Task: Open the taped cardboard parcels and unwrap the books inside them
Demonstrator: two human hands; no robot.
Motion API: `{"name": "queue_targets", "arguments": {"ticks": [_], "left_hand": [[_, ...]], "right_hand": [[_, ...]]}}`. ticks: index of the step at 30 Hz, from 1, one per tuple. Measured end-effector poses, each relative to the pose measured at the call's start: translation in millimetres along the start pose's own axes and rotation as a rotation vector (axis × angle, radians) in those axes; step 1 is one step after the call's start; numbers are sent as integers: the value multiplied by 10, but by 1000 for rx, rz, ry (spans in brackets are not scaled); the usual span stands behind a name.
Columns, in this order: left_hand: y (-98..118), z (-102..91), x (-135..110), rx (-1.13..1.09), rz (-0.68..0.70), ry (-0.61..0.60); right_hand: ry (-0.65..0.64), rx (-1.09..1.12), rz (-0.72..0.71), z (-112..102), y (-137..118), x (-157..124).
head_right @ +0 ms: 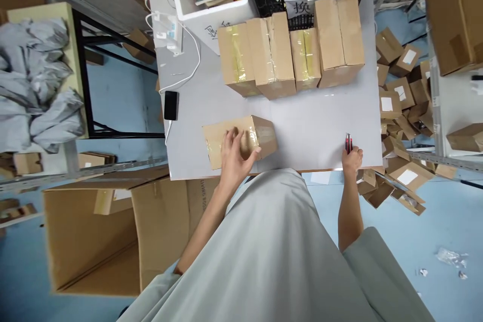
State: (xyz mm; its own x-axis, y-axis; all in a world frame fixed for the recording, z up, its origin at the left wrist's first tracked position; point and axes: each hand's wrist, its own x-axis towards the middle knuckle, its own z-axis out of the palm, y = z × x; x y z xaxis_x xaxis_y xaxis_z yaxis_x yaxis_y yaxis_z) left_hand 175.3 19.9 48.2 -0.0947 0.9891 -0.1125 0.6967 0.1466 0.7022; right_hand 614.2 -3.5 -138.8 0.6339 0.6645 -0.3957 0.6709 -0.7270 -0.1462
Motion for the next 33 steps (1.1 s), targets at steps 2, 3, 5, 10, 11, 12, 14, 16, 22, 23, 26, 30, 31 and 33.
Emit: {"name": "queue_targets", "arguments": {"ticks": [2, 3, 5, 10, 11, 12, 14, 16, 22, 23, 26, 30, 31, 33], "left_hand": [[46, 93, -1, 2, -4, -17], [52, 124, -4, 0, -7, -15], [42, 153, -12, -5, -13, 3], [-65, 53, -18, 3, -10, 44], [-99, 4, -16, -2, -3, 45], [-137, -51, -14, -11, 4, 45], [-219, -173, -13, -34, 17, 46], [-297, -285, -21, -52, 29, 39], [-406, -401, -72, -65, 104, -60], [-407, -399, -66, -54, 126, -84], [-408, -405, 34, 3, 202, -150], [-408, -451, 376, 39, 297, -152], [-405, -458, 480, 34, 324, -155], [-394, -454, 674, 28, 365, -180]], "right_hand": [[19, 45, -35, 9, -50, 19], [27, 81, -60, 13, -93, 24], [32, 174, -131, 33, -221, 5], [-26, 443, -405, 169, -789, -313], [-51, 496, -460, 199, -926, -423], [-80, 545, -510, 224, -1063, -546], [-159, 628, -594, 255, -1324, -818], [-238, 700, -646, 257, -1557, -1111], [-444, 852, -623, 148, -2054, -1908], [-461, 870, -610, 119, -2107, -2004], [-397, 952, -577, 15, -2211, -2222], [-249, 933, -499, -180, -2223, -2434], [-219, 899, -482, -237, -2211, -2489], [-157, 831, -465, -352, -2183, -2607]]}}
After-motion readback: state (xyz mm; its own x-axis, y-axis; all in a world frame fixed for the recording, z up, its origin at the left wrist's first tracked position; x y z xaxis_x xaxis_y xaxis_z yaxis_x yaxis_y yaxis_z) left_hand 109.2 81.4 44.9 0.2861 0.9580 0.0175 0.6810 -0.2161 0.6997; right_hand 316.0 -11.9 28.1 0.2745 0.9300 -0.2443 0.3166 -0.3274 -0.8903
